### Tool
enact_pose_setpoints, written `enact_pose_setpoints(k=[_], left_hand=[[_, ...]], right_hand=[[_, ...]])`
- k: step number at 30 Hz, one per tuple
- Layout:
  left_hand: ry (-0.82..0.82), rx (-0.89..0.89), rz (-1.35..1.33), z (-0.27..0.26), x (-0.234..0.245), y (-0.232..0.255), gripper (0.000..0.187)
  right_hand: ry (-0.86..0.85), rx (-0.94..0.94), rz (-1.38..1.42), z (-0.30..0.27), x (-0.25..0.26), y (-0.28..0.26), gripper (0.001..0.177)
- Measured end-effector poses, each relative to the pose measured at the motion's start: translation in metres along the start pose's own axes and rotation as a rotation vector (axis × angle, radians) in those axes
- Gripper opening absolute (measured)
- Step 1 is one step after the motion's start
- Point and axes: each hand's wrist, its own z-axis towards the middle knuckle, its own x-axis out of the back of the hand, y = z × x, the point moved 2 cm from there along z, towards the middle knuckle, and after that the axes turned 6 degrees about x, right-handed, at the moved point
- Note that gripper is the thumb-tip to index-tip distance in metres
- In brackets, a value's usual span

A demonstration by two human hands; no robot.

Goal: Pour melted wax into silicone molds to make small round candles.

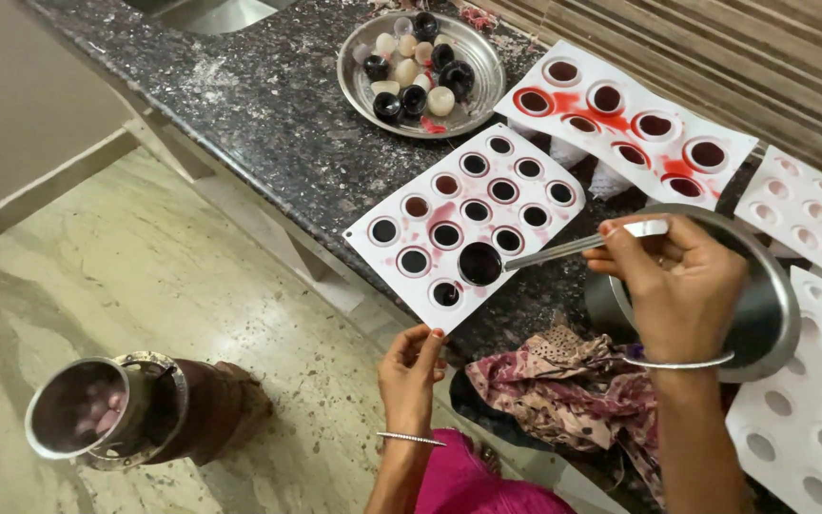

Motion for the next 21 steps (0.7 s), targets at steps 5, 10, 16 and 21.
enact_pose_setpoints(k=[5,10,16,21], left_hand=[[-0.025,-0.004,-0.039,0.000,0.001,-0.001,0.024],[-0.015,0.010,-0.002,0.000,0.001,0.001,0.024],[-0.027,0.005,-0.007,0.001,0.002,0.000,0.024],[-0.030,-0.001,-0.011,-0.003,0.000,0.007,0.024]], right_hand=[[-0.020,0.015,-0.007,-0.011,-0.025,0.007,0.009],[-0.056,0.033,-0.082,-0.024,-0.038,-0.001,0.009],[-0.099,0.154,-0.316,-0.037,-0.043,-0.017,0.008],[-0.111,0.153,-0.379,-0.046,-0.042,-0.019,0.010]])
